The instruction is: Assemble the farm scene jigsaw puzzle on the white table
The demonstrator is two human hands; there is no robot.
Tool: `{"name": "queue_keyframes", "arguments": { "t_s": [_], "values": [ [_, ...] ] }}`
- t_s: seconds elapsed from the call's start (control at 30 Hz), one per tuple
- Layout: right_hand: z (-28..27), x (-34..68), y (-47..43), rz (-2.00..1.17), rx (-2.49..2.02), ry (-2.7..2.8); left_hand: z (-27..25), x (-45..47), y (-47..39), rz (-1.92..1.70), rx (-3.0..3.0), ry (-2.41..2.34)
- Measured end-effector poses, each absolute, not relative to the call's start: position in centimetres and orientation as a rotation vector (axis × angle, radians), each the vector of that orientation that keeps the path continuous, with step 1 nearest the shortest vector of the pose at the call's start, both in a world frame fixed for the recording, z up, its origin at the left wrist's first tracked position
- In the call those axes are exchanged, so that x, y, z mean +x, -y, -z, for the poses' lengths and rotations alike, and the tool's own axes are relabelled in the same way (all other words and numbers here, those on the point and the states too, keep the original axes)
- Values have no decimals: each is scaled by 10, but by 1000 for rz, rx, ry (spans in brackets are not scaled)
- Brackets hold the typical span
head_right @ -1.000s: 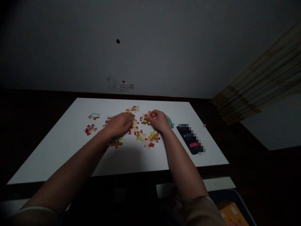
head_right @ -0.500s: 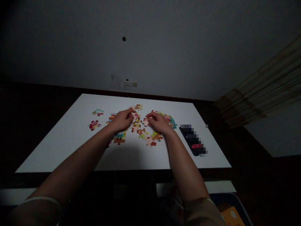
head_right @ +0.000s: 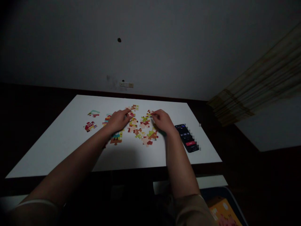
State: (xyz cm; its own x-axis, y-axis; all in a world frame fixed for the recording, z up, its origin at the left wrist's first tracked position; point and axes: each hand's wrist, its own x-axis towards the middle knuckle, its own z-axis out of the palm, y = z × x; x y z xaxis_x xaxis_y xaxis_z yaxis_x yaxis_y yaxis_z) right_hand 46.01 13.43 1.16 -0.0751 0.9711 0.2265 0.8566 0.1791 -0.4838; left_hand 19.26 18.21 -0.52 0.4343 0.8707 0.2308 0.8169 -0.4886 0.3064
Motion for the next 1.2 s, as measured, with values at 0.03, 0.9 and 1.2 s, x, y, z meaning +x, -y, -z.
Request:
{"name": "queue_keyframes", "arguments": {
  "t_s": [0.03,0.9,1.2],
  "values": [
    [-17,469,-129,-294,-1758,1934,5,193,-182,-533,2539,-1508],
    [-17,458,-5,-75,-2251,1981,-2,190,-169,-640,2596,-1418],
    [-15,452,-60,202,-2242,1917,-2,186,-171,-683,2605,-1373]
  ]
}}
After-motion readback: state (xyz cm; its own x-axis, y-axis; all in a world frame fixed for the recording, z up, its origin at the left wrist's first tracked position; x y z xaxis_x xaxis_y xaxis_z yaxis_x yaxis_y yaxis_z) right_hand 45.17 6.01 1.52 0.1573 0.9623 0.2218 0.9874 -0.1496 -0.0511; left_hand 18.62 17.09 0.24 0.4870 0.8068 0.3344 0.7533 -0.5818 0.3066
